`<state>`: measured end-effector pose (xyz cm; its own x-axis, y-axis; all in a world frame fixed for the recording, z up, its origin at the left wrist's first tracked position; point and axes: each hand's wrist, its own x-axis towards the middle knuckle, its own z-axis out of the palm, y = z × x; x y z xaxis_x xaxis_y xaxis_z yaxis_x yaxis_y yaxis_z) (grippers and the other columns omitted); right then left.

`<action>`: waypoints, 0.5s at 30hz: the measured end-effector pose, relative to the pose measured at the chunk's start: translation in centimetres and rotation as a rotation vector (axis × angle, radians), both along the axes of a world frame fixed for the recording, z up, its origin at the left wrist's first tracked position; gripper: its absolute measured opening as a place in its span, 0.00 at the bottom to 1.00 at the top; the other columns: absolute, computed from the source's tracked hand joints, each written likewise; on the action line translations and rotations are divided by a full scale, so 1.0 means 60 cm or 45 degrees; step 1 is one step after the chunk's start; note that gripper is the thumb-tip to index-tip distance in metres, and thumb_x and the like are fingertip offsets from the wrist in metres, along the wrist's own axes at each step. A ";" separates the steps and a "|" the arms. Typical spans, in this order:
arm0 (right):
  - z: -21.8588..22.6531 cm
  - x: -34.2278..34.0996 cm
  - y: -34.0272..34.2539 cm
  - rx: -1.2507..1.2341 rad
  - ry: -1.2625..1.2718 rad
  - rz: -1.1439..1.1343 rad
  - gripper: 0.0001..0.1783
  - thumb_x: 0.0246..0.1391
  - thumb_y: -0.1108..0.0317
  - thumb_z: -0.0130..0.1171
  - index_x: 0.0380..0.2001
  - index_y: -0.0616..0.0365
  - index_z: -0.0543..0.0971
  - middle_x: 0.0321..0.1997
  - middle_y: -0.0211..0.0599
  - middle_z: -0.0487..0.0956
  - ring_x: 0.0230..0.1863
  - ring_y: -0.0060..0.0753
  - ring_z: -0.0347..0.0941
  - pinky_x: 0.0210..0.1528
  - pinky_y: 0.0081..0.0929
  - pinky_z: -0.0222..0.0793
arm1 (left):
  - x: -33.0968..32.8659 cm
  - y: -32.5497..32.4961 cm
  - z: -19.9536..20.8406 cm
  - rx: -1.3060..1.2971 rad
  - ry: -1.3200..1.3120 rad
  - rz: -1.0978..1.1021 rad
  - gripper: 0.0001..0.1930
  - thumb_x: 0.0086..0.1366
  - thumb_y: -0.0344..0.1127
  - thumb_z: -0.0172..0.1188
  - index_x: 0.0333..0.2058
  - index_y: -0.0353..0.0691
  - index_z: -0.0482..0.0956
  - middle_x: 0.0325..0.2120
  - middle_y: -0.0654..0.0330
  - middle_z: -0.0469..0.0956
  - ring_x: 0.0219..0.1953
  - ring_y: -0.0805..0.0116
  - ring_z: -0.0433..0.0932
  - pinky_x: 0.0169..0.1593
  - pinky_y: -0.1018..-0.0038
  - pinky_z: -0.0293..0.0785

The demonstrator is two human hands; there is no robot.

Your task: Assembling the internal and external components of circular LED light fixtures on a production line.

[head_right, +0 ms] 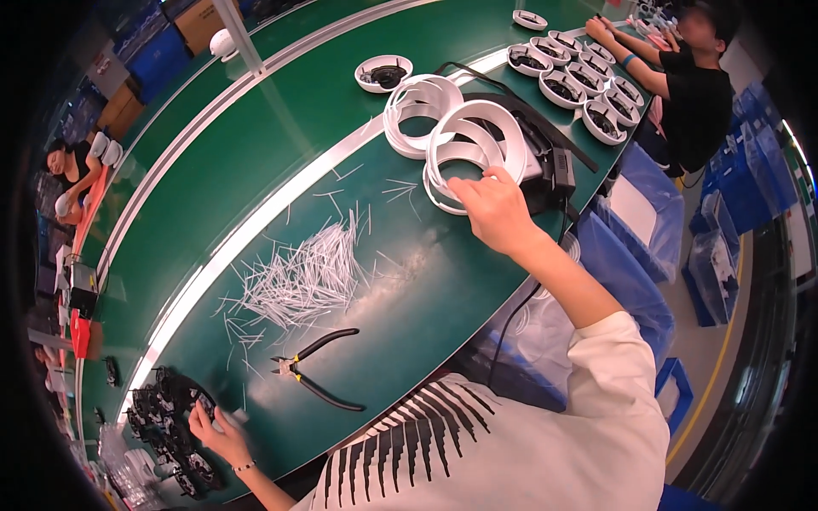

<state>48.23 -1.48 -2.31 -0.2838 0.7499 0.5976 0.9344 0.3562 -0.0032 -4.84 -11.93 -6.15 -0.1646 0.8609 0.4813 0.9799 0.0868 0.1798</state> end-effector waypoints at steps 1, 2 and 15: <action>0.005 0.000 0.001 -0.073 0.013 -0.035 0.17 0.36 0.78 0.56 0.35 0.60 0.72 0.19 0.38 0.72 0.23 0.38 0.69 0.38 0.36 0.63 | -0.002 -0.010 -0.002 -0.009 -0.005 0.040 0.18 0.56 0.28 0.53 0.45 0.29 0.67 0.40 0.48 0.66 0.44 0.52 0.63 0.45 0.65 0.61; 0.010 0.003 0.005 -0.074 0.009 -0.034 0.17 0.36 0.78 0.56 0.35 0.60 0.72 0.19 0.38 0.72 0.23 0.38 0.69 0.38 0.36 0.63 | -0.008 -0.015 -0.008 0.007 0.006 0.029 0.18 0.56 0.28 0.53 0.45 0.29 0.67 0.40 0.49 0.66 0.43 0.52 0.63 0.45 0.65 0.61; 0.079 0.011 0.037 -0.883 0.131 -0.023 0.19 0.37 0.71 0.60 0.38 0.59 0.74 0.31 0.50 0.75 0.35 0.50 0.71 0.39 0.37 0.65 | -0.016 -0.029 -0.045 -0.044 -0.042 0.037 0.18 0.56 0.29 0.53 0.46 0.33 0.68 0.38 0.50 0.66 0.41 0.53 0.64 0.44 0.65 0.60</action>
<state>48.87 0.76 2.43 -0.2354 0.9719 0.0030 0.9229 0.2245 -0.3129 -5.77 -13.65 -8.87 -0.2053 0.8716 0.4452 0.9704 0.1222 0.2083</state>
